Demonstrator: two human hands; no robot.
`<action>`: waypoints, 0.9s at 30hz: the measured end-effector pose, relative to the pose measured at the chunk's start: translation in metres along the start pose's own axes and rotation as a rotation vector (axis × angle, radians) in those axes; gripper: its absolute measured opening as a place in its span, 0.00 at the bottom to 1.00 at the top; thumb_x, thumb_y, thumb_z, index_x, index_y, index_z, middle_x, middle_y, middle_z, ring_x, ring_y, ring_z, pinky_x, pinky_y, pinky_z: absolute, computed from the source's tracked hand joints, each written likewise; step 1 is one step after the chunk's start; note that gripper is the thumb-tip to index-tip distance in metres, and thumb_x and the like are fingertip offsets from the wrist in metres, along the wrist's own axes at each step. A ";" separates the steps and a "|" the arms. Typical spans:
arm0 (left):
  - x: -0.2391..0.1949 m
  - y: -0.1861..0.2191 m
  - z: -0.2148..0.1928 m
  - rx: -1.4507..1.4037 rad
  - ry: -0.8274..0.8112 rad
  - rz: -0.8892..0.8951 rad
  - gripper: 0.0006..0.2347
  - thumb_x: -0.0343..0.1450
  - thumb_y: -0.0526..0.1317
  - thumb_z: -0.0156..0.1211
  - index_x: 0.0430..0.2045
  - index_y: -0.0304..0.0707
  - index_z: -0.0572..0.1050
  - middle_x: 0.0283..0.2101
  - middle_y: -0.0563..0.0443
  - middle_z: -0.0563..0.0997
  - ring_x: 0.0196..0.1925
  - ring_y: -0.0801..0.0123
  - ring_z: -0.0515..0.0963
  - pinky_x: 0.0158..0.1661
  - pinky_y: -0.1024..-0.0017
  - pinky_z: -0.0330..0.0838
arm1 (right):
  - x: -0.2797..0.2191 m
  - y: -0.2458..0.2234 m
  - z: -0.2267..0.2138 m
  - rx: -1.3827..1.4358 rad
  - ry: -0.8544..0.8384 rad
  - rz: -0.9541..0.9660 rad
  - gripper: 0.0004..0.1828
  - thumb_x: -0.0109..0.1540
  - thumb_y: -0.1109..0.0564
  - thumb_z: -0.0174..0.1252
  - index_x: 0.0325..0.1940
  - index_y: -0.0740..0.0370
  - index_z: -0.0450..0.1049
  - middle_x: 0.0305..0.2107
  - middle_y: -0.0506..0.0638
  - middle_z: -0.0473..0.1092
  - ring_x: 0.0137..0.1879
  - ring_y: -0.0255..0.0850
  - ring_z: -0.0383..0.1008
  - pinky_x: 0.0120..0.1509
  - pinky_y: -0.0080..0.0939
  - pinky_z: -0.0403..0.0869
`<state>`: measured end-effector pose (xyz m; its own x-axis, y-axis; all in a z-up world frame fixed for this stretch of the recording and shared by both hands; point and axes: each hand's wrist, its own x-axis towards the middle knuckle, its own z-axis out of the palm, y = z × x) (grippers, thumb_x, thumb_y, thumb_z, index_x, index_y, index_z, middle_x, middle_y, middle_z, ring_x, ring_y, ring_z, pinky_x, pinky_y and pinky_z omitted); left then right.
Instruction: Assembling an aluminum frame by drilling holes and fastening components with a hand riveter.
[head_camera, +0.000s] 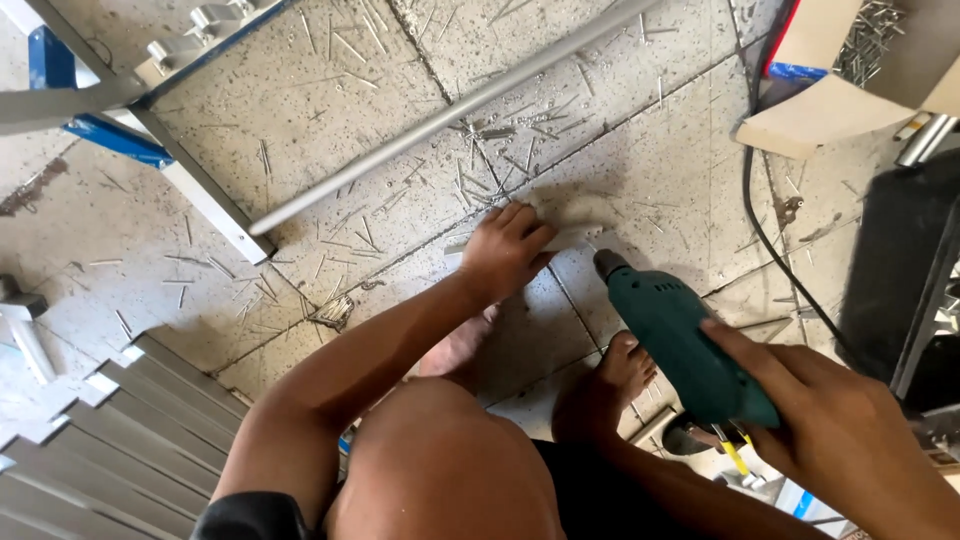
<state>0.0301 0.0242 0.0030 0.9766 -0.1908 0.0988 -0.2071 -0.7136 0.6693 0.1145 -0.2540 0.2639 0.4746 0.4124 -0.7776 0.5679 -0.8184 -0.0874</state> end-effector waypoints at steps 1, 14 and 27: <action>0.000 0.001 -0.001 -0.011 0.012 0.003 0.13 0.63 0.40 0.71 0.39 0.40 0.78 0.41 0.49 0.75 0.46 0.59 0.75 0.48 0.63 0.72 | -0.006 0.001 0.000 -0.033 -0.014 0.013 0.59 0.40 0.54 0.70 0.75 0.36 0.56 0.40 0.42 0.78 0.32 0.38 0.84 0.36 0.39 0.82; -0.006 -0.002 0.008 0.074 -0.013 0.009 0.12 0.66 0.44 0.67 0.40 0.42 0.77 0.43 0.48 0.75 0.49 0.56 0.74 0.48 0.62 0.72 | -0.007 -0.003 0.008 -0.004 0.089 -0.037 0.58 0.39 0.55 0.70 0.75 0.39 0.59 0.38 0.44 0.78 0.30 0.37 0.82 0.33 0.39 0.80; -0.004 -0.001 0.009 0.022 -0.048 0.005 0.11 0.67 0.42 0.66 0.40 0.41 0.76 0.44 0.49 0.73 0.50 0.57 0.73 0.47 0.63 0.72 | -0.004 -0.032 0.004 -0.182 -0.033 -0.129 0.59 0.43 0.48 0.66 0.77 0.39 0.50 0.33 0.44 0.72 0.31 0.39 0.78 0.32 0.39 0.78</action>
<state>0.0255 0.0196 -0.0041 0.9719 -0.2260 0.0665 -0.2137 -0.7268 0.6528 0.0916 -0.2308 0.2679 0.3693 0.4935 -0.7874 0.7362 -0.6725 -0.0762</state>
